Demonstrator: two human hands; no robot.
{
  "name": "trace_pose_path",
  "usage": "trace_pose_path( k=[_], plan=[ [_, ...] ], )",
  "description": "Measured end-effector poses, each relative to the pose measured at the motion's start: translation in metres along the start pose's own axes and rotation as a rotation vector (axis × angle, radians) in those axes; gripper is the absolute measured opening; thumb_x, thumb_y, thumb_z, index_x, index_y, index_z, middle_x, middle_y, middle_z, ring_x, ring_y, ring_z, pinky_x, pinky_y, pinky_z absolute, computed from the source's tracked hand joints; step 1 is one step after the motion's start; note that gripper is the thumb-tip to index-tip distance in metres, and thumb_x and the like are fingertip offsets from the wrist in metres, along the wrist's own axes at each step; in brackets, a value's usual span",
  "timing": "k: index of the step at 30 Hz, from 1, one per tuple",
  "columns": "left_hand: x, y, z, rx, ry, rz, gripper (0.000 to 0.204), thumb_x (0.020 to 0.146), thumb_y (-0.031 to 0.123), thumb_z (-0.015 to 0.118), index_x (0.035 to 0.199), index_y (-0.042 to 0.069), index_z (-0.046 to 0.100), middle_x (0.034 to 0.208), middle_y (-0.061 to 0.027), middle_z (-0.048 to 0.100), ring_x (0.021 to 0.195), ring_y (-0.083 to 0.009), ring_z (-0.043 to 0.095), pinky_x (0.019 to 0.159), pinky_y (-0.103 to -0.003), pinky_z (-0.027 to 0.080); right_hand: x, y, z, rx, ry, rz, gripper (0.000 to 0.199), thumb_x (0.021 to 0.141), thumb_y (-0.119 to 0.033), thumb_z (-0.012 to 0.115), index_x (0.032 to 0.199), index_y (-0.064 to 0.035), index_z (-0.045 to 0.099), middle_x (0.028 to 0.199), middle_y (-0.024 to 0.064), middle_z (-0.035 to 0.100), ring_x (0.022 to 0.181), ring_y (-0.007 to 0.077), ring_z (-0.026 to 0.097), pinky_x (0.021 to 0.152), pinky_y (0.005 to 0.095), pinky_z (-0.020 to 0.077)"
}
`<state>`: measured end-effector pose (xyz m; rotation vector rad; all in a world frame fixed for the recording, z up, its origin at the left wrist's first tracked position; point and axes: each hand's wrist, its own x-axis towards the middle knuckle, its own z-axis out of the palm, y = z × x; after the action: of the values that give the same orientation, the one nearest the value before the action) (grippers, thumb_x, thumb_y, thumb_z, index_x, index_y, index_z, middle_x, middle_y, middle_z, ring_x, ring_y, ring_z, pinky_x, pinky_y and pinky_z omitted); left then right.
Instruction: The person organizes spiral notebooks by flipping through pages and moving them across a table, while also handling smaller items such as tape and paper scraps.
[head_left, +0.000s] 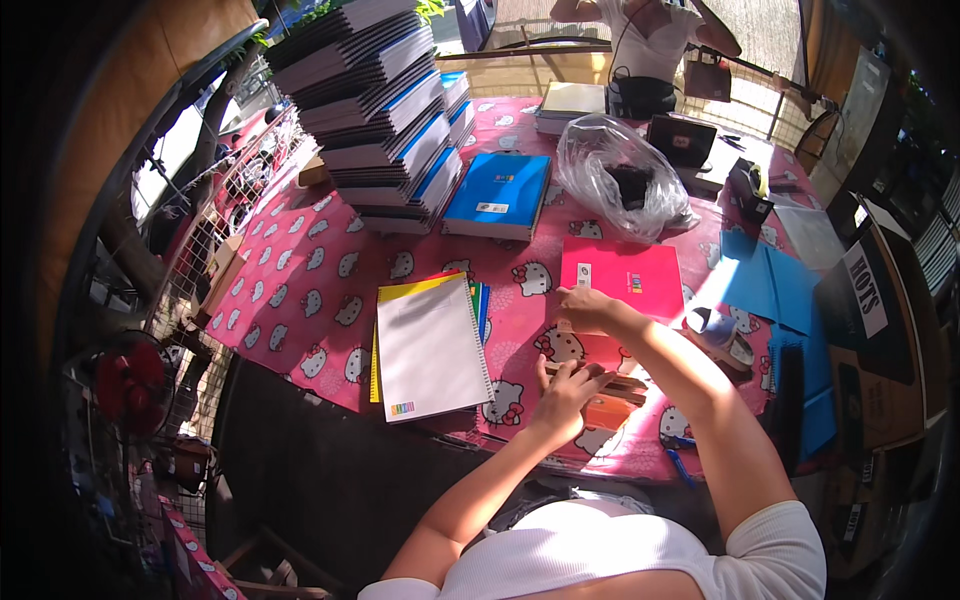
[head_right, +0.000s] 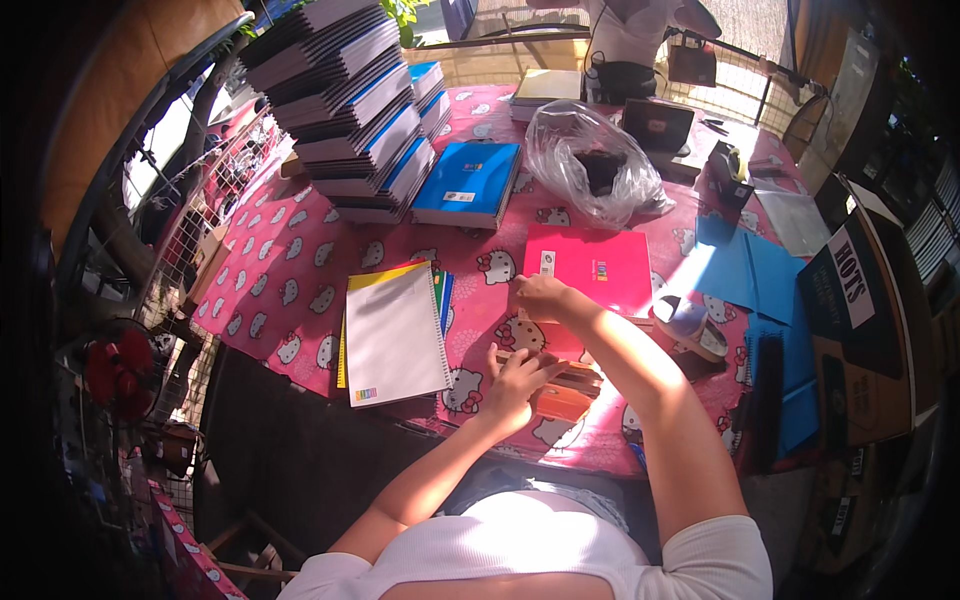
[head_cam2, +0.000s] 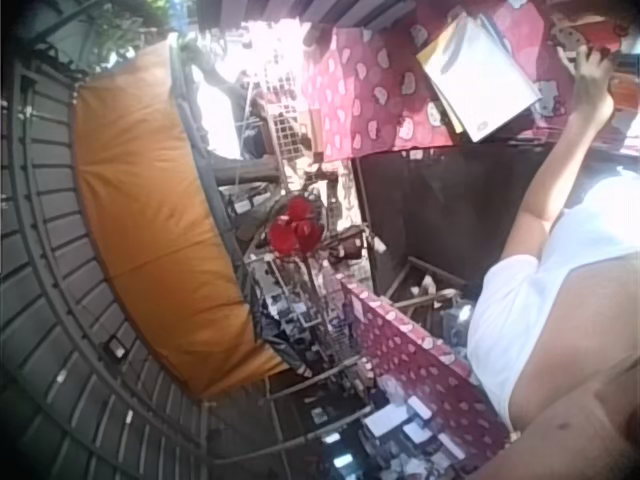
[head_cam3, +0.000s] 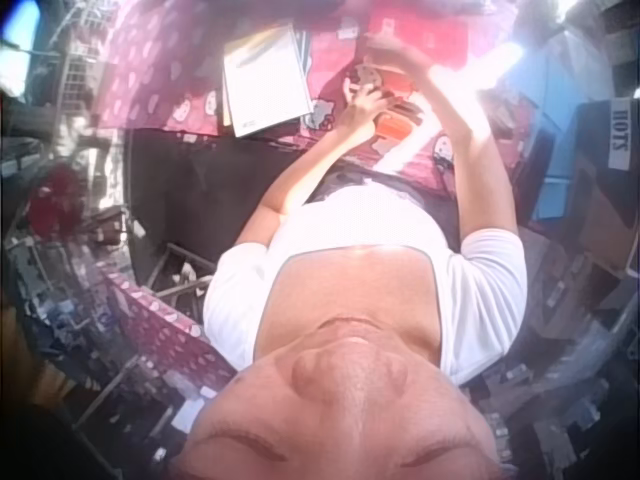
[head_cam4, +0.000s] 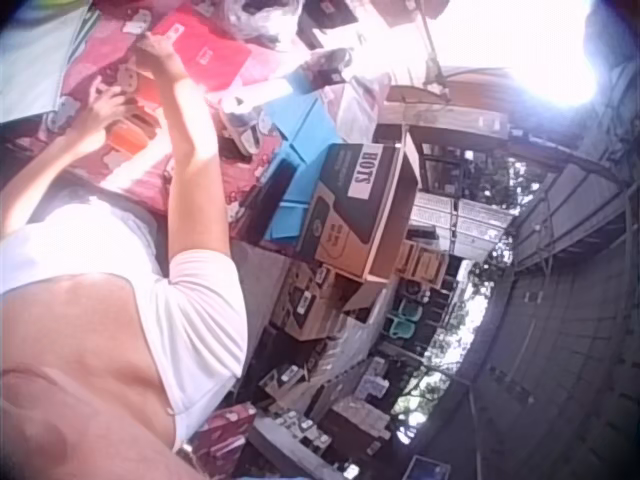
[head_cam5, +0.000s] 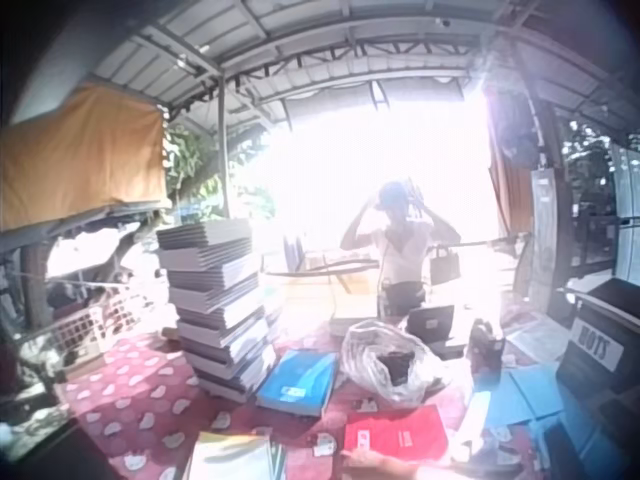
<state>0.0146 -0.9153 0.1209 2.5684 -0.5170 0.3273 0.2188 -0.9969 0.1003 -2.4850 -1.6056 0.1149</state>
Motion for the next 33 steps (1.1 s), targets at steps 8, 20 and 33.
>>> trace_pose_path(
  k=[8, 20, 33],
  plan=[
    [0.002, 0.002, 0.004, -0.002, 0.028, 0.008, 0.053, 0.076, 0.001, 0.061, 0.123, 0.024, 0.059, 0.116, 0.0001, 0.058, 0.117, -0.0227, 0.048, 0.104, -0.064, 0.013, -0.006, 0.023, 0.002, 0.092, 0.005, -0.142, 0.028, 0.064, -0.011, 0.068, 0.091, -0.0124, 0.07, 0.079, 0.0084, 0.064, 0.078, 0.03, 0.062, 0.07, 0.0408, 0.0499],
    [0.003, 0.003, 0.002, -0.022, 0.043, 0.024, 0.049, 0.077, 0.002, 0.061, 0.121, 0.022, 0.06, 0.114, 0.0009, 0.058, 0.116, -0.022, 0.049, 0.103, -0.062, 0.016, -0.006, 0.035, 0.003, 0.27, 0.013, -0.08, 0.023, 0.066, -0.007, 0.069, 0.089, -0.0077, 0.07, 0.084, 0.0095, 0.068, 0.08, 0.0286, 0.065, 0.071, 0.0374, 0.0511],
    [0.069, -0.027, -0.043, -0.319, 0.603, -0.179, 0.065, 0.078, 0.025, 0.074, 0.134, 0.005, 0.046, 0.131, -0.021, 0.051, 0.123, -0.0303, 0.049, 0.104, -0.052, 0.032, -0.044, -0.024, -0.115, 0.295, 0.429, 0.073, 0.04, 0.076, 0.0, 0.057, 0.114, -0.0072, 0.045, 0.084, 0.0187, 0.063, 0.082, 0.0393, 0.062, 0.067, 0.0475, 0.0486]
  ],
)
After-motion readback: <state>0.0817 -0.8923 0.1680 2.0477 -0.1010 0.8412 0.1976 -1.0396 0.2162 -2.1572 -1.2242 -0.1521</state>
